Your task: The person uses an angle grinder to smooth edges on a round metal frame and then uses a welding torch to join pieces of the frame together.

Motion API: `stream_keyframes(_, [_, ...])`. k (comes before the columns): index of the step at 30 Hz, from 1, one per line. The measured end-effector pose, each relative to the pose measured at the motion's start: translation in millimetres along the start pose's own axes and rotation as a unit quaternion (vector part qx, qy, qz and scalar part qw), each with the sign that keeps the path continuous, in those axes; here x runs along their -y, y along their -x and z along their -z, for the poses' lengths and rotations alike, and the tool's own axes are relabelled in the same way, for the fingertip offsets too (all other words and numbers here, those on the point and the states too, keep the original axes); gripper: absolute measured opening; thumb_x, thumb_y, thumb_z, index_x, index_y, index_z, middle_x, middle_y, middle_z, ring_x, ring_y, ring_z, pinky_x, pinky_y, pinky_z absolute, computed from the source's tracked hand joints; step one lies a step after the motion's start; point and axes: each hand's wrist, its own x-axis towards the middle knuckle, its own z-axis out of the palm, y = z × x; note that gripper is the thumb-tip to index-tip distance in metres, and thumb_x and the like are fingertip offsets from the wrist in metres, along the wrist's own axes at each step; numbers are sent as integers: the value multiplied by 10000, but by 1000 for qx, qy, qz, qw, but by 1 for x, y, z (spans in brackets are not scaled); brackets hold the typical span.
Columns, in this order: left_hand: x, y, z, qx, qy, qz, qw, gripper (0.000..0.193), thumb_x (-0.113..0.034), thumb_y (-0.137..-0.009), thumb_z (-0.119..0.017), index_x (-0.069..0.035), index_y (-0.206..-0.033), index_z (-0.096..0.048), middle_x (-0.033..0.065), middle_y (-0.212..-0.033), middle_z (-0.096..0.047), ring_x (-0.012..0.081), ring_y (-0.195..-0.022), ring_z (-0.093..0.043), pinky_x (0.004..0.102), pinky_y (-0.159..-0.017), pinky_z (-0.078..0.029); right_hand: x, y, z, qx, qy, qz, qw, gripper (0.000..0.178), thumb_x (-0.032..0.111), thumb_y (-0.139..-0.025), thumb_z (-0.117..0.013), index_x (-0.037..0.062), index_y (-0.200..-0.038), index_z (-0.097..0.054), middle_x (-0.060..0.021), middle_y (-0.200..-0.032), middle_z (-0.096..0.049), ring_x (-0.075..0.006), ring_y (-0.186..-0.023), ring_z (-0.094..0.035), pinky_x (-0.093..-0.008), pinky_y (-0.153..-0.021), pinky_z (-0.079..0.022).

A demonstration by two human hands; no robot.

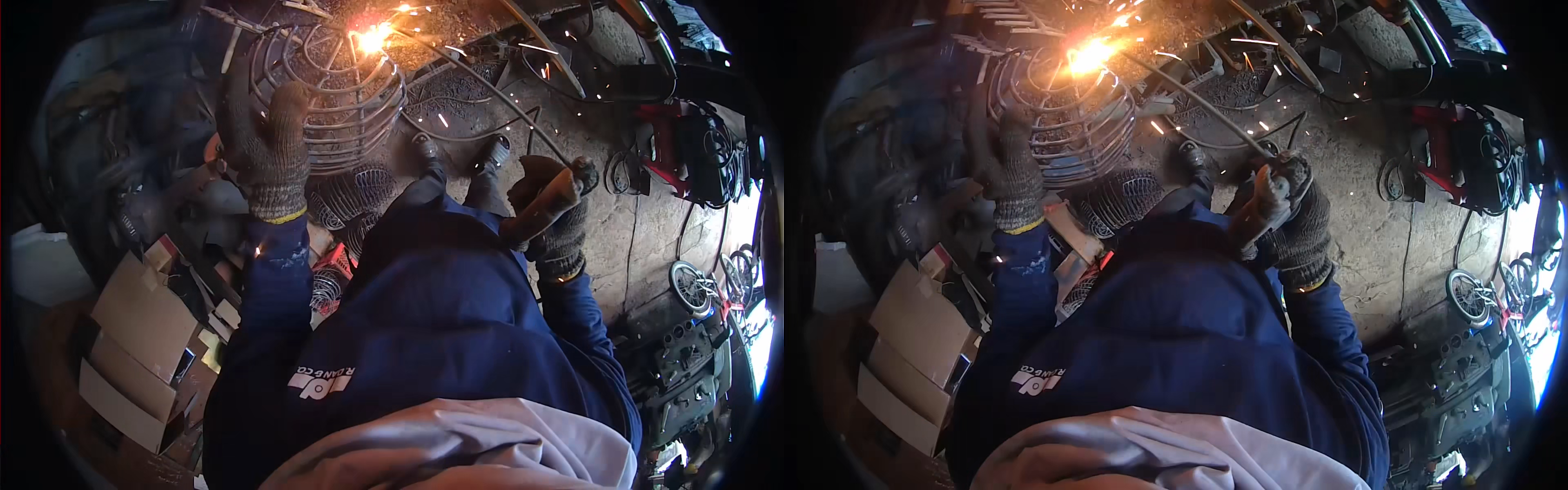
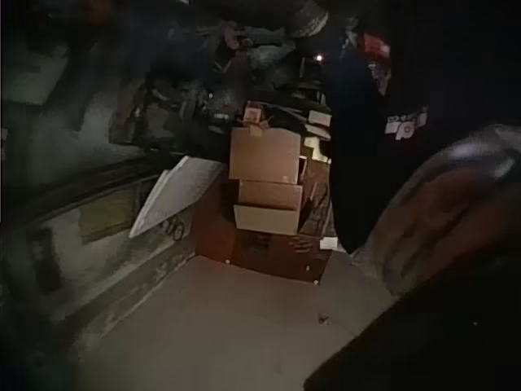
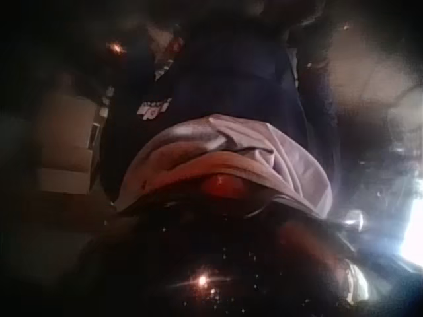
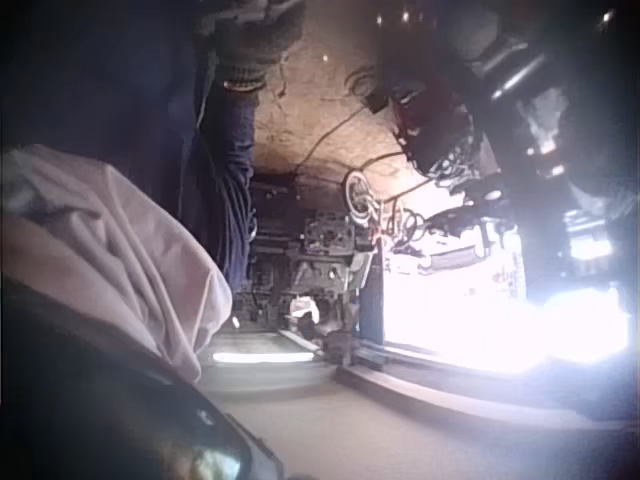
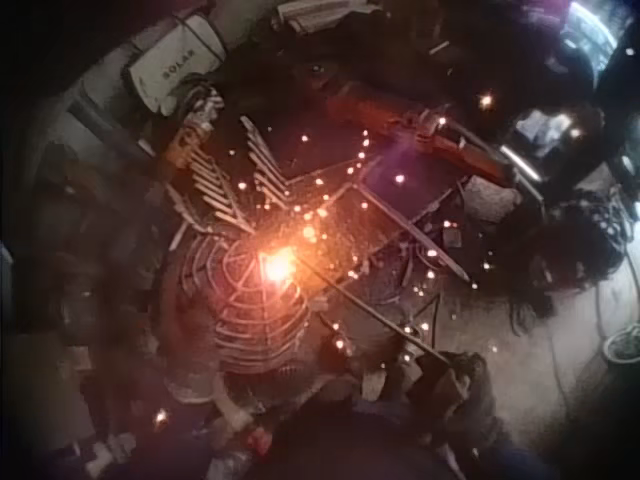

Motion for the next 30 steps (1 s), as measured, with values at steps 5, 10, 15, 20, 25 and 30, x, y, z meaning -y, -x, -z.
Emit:
stream_keyframes(5, [-13,-1,-2,-7,73,86,994,634,-363,-963,-690,37,-1417,-504,188,-1365,-549,273,-1227,-545,425,-1064,-439,-20,-6,6,31,125,92,987,496,350,-961,-674,9,-1310,-583,-56,-894,-662,-148,-761,-635,-299,-677,-523])
stream_keyframes(10, [1,0,-4,-34,-19,13,999,610,-383,-958,-688,29,-1385,-548,191,-1357,-566,293,-1219,-564,433,-1067,-434,-10,-2,-3,41,151,123,980,629,554,-960,-606,5,-1267,-615,-61,-850,-656,-157,-723,-633,-307,-652,-512])
stream_keyframes(15, [-4,0,-5,-18,11,40,999,609,-383,-953,-690,24,-1386,-551,190,-1357,-575,304,-1246,-552,439,-1065,-431,-5,-2,-7,17,137,113,984,696,643,-957,-549,1,-1201,-659,-60,-795,-653,-159,-681,-628,-302,-615,-498])
stream_keyframes(20, [-1,1,-2,-13,-10,32,999,595,-367,-964,-682,23,-1392,-545,195,-1368,-571,305,-1262,-543,439,-1080,-418,5,1,-10,13,112,126,986,633,579,-985,-550,-5,-1199,-663,-71,-797,-663,-163,-689,-645,-294,-618,-516])
stream_keyframes(25, [3,2,-4,-21,-2,28,999,600,-363,-969,-679,34,-1395,-537,198,-1385,-558,306,-1272,-536,438,-1092,-409,-1,-1,-6,34,126,132,983,465,394,-974,-642,0,-1221,-659,-88,-847,-684,-172,-727,-673,-298,-651,-545])
stream_keyframes(30, [3,2,-1,-8,-38,23,999,596,-332,-968,-677,43,-1405,-520,191,-1376,-547,283,-1261,-534,425,-1077,-433,4,0,-2,5,271,244,931,587,329,-742,-826,63,-1232,-644,-120,-1069,-721,-293,-977,-720,-378,-869,-549])
